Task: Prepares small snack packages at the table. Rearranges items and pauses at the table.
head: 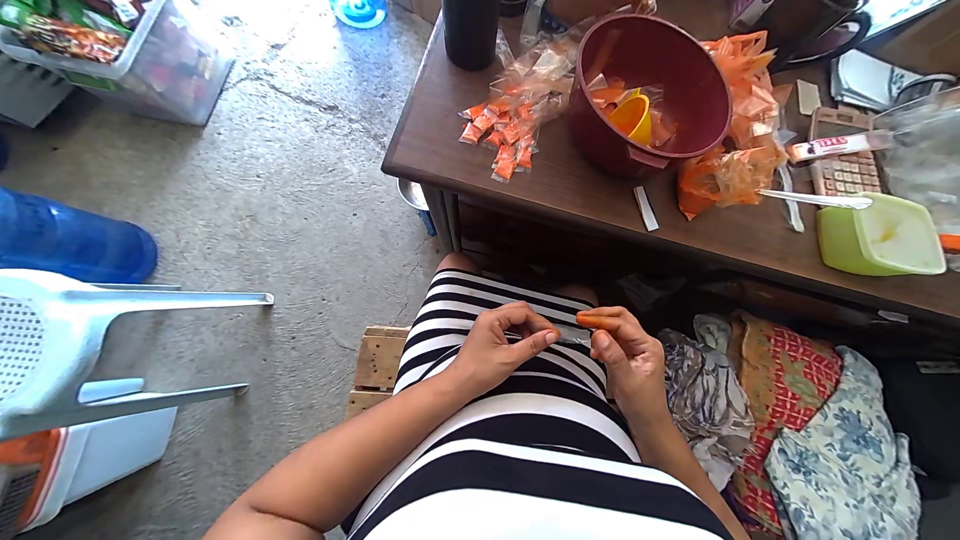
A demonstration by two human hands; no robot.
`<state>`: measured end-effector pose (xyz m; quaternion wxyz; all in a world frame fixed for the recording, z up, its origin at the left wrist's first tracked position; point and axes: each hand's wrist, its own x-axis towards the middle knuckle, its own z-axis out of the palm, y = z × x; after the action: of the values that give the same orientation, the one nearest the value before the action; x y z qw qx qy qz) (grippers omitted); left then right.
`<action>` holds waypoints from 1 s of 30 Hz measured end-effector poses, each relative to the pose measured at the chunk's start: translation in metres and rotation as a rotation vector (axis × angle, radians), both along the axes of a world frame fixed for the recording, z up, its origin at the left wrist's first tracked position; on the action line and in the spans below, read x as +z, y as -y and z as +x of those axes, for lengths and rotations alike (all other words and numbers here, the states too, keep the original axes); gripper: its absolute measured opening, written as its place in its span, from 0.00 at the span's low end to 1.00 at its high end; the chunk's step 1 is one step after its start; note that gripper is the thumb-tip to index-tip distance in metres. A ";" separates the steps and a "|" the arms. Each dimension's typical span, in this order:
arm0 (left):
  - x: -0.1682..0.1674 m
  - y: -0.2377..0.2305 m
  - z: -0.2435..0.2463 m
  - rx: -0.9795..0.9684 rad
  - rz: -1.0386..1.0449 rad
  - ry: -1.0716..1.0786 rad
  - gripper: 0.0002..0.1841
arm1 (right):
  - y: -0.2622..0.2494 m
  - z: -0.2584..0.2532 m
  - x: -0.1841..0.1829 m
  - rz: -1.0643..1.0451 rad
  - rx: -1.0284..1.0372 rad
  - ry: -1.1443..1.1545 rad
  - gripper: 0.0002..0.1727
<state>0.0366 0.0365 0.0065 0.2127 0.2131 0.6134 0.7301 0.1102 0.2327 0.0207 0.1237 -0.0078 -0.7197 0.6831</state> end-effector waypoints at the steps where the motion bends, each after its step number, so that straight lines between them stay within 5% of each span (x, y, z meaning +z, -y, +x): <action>1: 0.000 0.000 0.000 0.003 0.001 0.000 0.06 | 0.001 0.000 0.001 0.013 -0.005 0.005 0.14; 8: -0.001 -0.001 -0.001 -0.008 0.012 0.014 0.06 | 0.005 -0.002 0.003 -0.014 -0.057 -0.006 0.02; 21: -0.002 -0.002 -0.003 -0.029 0.012 0.033 0.05 | 0.006 -0.005 0.004 0.003 0.035 0.002 0.07; 26: -0.002 -0.001 -0.003 -0.057 0.006 -0.009 0.13 | 0.006 -0.005 0.002 -0.012 0.028 -0.013 0.03; 30: -0.004 -0.002 -0.003 -0.007 -0.005 -0.062 0.06 | 0.006 -0.006 0.000 -0.004 0.053 -0.008 0.05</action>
<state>0.0340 0.0386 0.0025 0.1966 0.2374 0.6209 0.7207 0.1045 0.2266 0.0207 0.1082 0.0137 -0.7179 0.6875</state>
